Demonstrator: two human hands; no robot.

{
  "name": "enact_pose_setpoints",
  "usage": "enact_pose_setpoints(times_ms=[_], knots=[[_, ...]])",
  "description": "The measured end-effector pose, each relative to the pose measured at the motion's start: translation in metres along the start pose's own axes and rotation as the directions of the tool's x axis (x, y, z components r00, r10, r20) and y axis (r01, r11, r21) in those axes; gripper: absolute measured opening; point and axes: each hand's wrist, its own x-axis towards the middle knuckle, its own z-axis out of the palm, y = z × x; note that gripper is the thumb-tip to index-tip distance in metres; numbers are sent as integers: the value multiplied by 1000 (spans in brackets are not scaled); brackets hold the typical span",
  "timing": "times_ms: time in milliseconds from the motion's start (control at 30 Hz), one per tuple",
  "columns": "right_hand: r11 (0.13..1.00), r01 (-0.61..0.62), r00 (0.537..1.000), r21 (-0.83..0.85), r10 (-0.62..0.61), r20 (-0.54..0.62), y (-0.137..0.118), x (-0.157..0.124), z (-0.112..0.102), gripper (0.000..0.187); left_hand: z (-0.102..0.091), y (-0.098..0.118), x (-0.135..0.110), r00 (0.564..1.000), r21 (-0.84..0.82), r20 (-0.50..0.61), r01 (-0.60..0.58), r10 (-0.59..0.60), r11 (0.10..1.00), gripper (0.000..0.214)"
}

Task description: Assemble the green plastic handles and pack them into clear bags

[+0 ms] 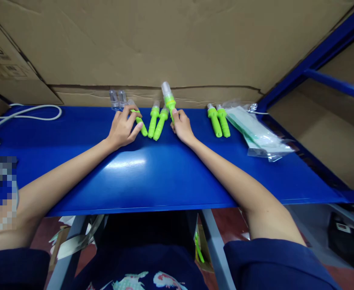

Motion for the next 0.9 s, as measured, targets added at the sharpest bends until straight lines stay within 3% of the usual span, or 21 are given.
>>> enact_pose_setpoints(times_ms=[133,333,600,900], knots=[[989,-78,996,128,82,-32,4,3,5,54,0,1,0,1000,-10,15,-6,6,1000,63],[975,-172,981,139,182,-63,8,8,4,29,0,0,0,1000,5,9,-11,11,1000,59],[982,-118,983,149,137,-123,14,12,8,38,2,-3,1,999,-36,43,26,-24,999,49],[978,-85,988,188,107,-113,18,9,8,38,1,-1,1,996,-76,81,50,-44,996,47]])
